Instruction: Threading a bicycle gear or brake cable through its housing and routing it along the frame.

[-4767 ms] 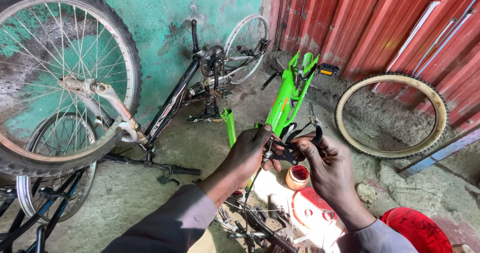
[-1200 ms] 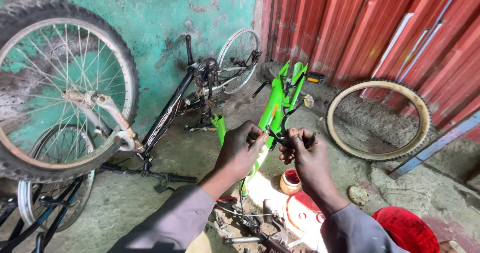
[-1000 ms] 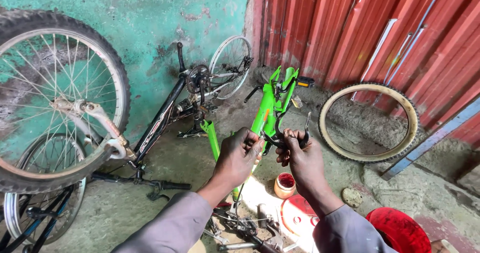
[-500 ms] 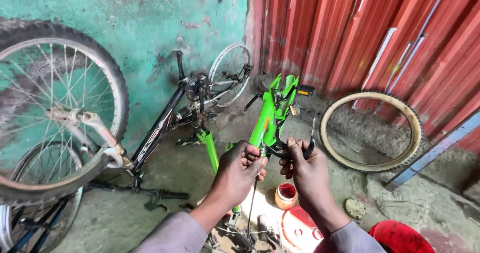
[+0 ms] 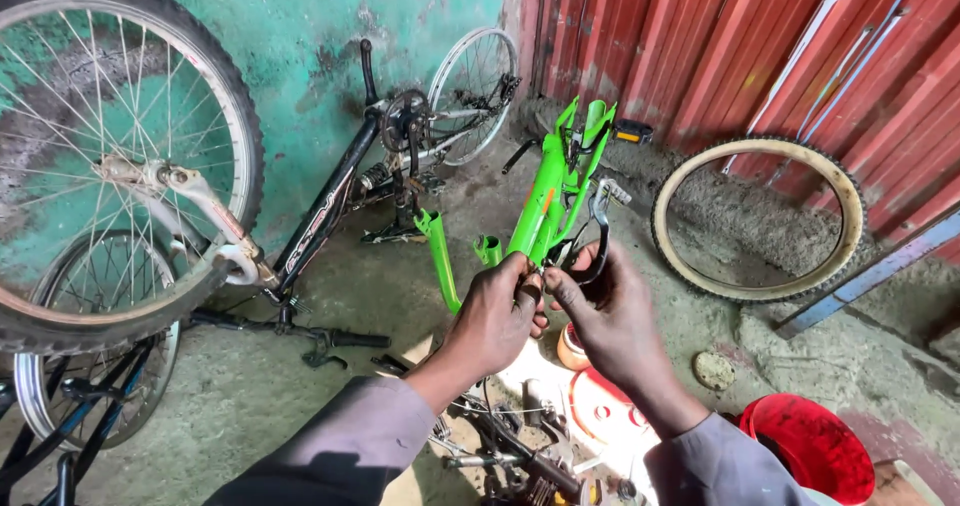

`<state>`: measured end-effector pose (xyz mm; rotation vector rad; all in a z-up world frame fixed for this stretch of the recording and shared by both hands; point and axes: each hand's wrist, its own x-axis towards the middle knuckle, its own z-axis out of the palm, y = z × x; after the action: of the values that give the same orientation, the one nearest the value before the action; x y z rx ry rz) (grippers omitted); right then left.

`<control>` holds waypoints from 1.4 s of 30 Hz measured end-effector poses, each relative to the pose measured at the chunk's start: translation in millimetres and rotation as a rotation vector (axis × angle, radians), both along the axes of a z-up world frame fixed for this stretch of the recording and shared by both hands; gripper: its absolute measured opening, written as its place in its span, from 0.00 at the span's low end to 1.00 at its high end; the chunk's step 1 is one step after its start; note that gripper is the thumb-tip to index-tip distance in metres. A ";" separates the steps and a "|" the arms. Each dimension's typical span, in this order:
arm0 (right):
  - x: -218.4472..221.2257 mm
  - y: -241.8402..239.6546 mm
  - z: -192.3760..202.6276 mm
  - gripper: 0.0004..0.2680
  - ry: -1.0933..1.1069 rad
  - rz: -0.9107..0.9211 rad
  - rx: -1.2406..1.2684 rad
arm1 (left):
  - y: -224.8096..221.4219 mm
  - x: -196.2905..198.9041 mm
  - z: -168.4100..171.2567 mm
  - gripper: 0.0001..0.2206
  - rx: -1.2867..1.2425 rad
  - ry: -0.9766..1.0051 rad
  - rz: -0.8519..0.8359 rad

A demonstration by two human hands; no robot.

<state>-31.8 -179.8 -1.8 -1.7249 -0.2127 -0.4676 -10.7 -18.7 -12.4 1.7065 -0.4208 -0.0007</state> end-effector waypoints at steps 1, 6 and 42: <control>0.2 1.9 -2.9 0.11 0.046 0.043 0.007 | 0.0 0.0 0.6 0.08 -0.010 0.021 -0.019; 0.8 7.5 -12.9 0.08 0.126 0.082 0.104 | 3.6 8.2 -2.8 0.13 -0.056 0.043 -0.037; 5.6 -7.7 -12.6 0.05 0.061 -0.123 0.027 | -29.1 42.6 -35.5 0.07 -0.135 -0.045 -0.072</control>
<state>-26.2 -187.5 -14.5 -1.7294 -0.0562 -0.5050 31.9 -47.8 -47.9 1.5603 -0.5048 0.0126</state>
